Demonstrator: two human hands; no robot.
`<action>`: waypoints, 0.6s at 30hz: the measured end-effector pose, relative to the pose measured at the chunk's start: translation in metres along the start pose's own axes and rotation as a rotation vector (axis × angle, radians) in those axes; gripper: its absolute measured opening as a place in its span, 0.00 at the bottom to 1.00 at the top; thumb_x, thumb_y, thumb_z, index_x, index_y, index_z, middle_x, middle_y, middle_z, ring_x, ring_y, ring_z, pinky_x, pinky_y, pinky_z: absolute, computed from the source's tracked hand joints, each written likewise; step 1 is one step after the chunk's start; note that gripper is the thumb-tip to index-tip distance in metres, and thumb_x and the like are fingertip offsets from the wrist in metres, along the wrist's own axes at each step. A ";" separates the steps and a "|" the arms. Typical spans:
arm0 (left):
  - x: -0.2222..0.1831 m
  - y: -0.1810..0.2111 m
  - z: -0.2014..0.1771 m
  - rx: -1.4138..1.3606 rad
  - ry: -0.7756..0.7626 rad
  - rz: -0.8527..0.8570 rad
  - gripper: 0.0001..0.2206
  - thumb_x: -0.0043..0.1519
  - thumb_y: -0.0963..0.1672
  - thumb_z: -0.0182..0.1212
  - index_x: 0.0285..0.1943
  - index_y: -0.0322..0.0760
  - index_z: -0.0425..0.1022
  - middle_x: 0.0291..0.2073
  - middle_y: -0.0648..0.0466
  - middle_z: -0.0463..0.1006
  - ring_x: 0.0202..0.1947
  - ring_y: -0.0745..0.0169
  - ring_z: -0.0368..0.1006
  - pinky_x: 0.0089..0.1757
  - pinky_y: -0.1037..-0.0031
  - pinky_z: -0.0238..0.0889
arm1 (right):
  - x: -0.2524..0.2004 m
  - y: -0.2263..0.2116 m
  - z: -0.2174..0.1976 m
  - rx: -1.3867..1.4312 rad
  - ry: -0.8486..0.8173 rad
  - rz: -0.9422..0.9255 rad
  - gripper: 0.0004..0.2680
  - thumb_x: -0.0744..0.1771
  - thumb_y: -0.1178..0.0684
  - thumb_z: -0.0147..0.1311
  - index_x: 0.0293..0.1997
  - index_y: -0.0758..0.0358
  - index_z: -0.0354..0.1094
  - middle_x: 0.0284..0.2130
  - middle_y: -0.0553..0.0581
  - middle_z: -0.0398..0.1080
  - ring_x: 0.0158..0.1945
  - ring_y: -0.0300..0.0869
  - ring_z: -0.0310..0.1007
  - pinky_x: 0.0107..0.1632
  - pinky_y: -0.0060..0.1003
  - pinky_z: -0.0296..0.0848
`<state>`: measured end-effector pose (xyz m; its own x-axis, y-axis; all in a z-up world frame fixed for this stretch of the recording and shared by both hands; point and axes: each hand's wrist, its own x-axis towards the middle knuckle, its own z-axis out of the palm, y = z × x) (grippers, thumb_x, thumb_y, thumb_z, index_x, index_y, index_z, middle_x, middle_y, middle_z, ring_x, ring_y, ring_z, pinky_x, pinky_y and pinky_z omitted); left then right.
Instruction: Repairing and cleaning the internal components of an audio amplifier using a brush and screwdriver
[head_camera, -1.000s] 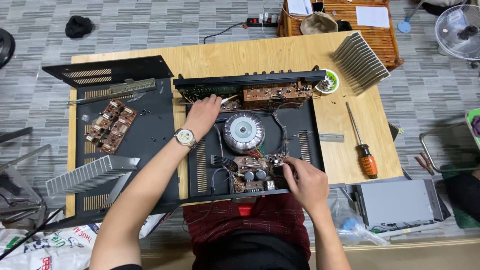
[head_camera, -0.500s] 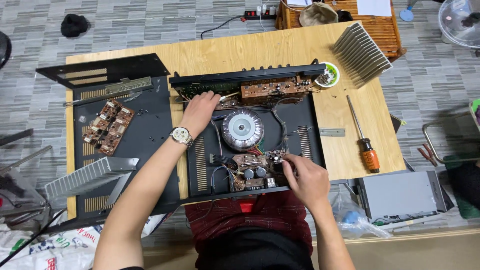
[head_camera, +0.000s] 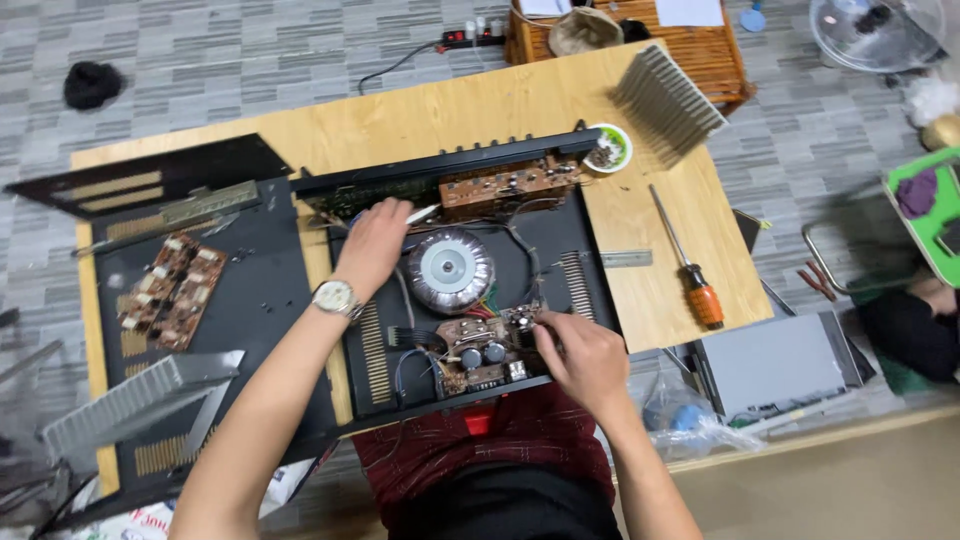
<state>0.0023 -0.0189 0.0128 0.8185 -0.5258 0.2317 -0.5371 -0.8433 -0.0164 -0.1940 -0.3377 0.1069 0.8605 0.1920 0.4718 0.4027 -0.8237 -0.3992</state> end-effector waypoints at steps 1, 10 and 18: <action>-0.001 -0.001 -0.003 0.021 0.020 0.000 0.10 0.67 0.46 0.57 0.54 0.41 0.70 0.39 0.53 0.74 0.43 0.54 0.76 0.45 0.66 0.70 | 0.000 0.001 -0.001 -0.001 -0.004 -0.024 0.04 0.69 0.49 0.54 0.42 0.52 0.75 0.28 0.50 0.78 0.32 0.44 0.80 0.34 0.35 0.77; -0.014 -0.002 -0.048 -0.049 -0.079 -0.113 0.15 0.74 0.51 0.43 0.47 0.43 0.74 0.37 0.54 0.77 0.45 0.55 0.78 0.42 0.69 0.73 | -0.002 -0.001 0.000 0.054 0.001 -0.005 0.05 0.68 0.50 0.55 0.39 0.56 0.74 0.23 0.55 0.76 0.29 0.47 0.79 0.31 0.38 0.77; -0.010 -0.014 -0.035 -0.109 -0.162 -0.114 0.12 0.72 0.49 0.47 0.54 0.46 0.75 0.41 0.52 0.78 0.49 0.50 0.76 0.42 0.56 0.74 | -0.002 0.005 -0.003 0.056 -0.030 -0.048 0.05 0.70 0.53 0.51 0.39 0.60 0.71 0.23 0.57 0.73 0.27 0.49 0.76 0.28 0.42 0.73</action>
<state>-0.0054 0.0019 0.0447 0.8926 -0.4458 0.0670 -0.4507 -0.8861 0.1084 -0.1943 -0.3437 0.1061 0.8484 0.2474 0.4679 0.4600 -0.7820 -0.4205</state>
